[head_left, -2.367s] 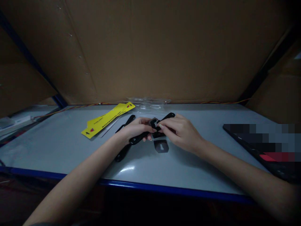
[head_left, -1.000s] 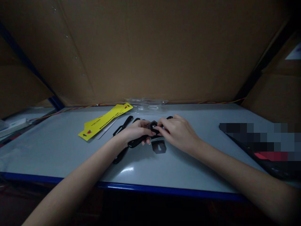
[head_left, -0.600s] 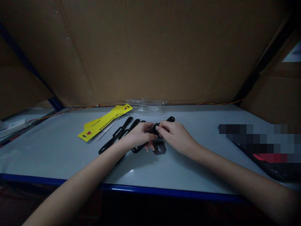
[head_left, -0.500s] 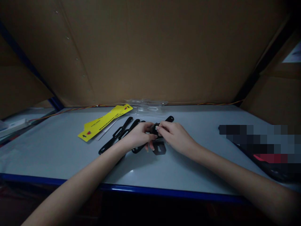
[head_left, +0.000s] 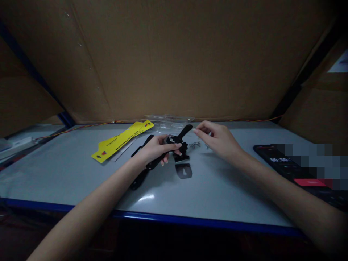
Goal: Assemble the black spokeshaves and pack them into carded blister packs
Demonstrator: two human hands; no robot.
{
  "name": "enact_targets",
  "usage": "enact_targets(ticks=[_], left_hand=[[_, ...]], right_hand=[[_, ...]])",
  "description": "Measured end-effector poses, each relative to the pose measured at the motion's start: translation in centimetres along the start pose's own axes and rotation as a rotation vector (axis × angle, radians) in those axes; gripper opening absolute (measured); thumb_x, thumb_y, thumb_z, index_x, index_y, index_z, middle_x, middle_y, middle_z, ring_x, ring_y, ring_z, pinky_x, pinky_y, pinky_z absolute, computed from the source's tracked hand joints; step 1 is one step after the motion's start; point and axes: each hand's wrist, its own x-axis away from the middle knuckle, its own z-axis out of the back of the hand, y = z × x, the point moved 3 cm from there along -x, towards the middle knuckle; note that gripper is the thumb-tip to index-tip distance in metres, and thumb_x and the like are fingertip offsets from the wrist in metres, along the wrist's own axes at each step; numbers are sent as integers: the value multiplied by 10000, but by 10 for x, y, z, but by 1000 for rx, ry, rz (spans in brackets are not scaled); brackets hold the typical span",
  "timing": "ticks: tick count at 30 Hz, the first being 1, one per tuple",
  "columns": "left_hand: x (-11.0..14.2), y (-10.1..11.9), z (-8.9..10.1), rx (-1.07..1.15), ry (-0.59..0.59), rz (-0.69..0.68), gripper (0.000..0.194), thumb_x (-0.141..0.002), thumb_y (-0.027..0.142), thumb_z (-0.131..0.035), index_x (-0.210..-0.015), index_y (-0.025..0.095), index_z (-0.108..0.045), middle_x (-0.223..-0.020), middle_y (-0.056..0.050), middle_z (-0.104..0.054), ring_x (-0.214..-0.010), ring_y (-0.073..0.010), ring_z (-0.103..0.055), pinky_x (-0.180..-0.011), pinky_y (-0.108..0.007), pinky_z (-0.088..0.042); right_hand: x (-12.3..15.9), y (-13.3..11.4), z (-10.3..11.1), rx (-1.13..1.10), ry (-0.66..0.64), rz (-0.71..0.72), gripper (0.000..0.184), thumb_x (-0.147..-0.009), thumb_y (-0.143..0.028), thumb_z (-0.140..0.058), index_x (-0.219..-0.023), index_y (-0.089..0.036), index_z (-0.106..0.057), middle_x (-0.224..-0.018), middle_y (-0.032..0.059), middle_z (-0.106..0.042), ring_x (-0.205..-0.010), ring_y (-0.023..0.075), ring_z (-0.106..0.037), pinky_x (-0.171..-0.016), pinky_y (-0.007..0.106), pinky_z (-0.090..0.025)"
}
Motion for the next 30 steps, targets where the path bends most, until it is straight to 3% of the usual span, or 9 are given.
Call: enact_targets(ticks=[5, 9, 14, 18, 23, 26, 30], left_hand=[[2, 1, 3, -65, -31, 16, 286, -756, 353, -654, -919, 151, -533, -716, -21, -661, -306, -47, -460, -293, -182, -325], [3, 5, 9, -12, 38, 33, 270, -769, 367, -643, -891, 140, -563, -687, -25, -655, -311, -39, -440, -300, -187, -319], [1, 3, 22, 111, 184, 107, 225, -787, 336, -639, -833, 124, -578, -510, 16, -586, -297, -23, -370, -306, -169, -267], [-4, -7, 30, 186, 184, 133, 206, -765, 300, -660, -822, 116, -585, -604, -10, -631, -324, -20, -398, -313, -159, -280], [-8, -14, 32, 233, 169, 193, 194, -733, 256, -688, -816, 108, -594, -675, -24, -646, -355, -9, -401, -322, -142, -289], [-9, -15, 30, 237, 117, 187, 162, -730, 232, -681, -797, 112, -596, -748, -36, -663, -372, -10, -413, -326, -140, -312], [-8, -16, 28, 188, 84, 190, 154, -743, 233, -655, -815, 111, -596, -684, -18, -646, -357, -21, -411, -324, -145, -322]], right_hand=[[-5, 9, 3, 78, 91, 138, 128, -800, -272, -544, -905, -209, -580, -858, 58, -582, -844, 207, -553, -655, 306, -406], [-9, 26, 4, 113, 60, 91, 105, -791, -250, -543, -878, -203, -579, -836, 48, -589, -805, 197, -561, -650, 303, -414], [-12, 62, -7, 170, -53, 20, 89, -783, -247, -536, -772, -183, -597, -808, 57, -593, -776, 199, -570, -677, 319, -432], [-24, 81, -25, 166, -101, -15, 105, -773, -237, -544, -807, -171, -617, -819, 67, -611, -773, 192, -585, -702, 318, -448], [-63, 77, -41, 332, -97, 26, 214, -780, -253, -543, -963, -176, -624, -1012, 115, -594, -985, 251, -542, -806, 370, -417], [-87, 68, -49, 515, -111, 68, 399, -804, -247, -507, -1193, -159, -526, -1197, 161, -528, -1132, 294, -450, -864, 403, -364], [-104, 65, -64, 691, -237, 99, 394, -816, -176, -449, -1196, -127, -543, -1158, 167, -588, -1088, 272, -502, -881, 386, -326]])
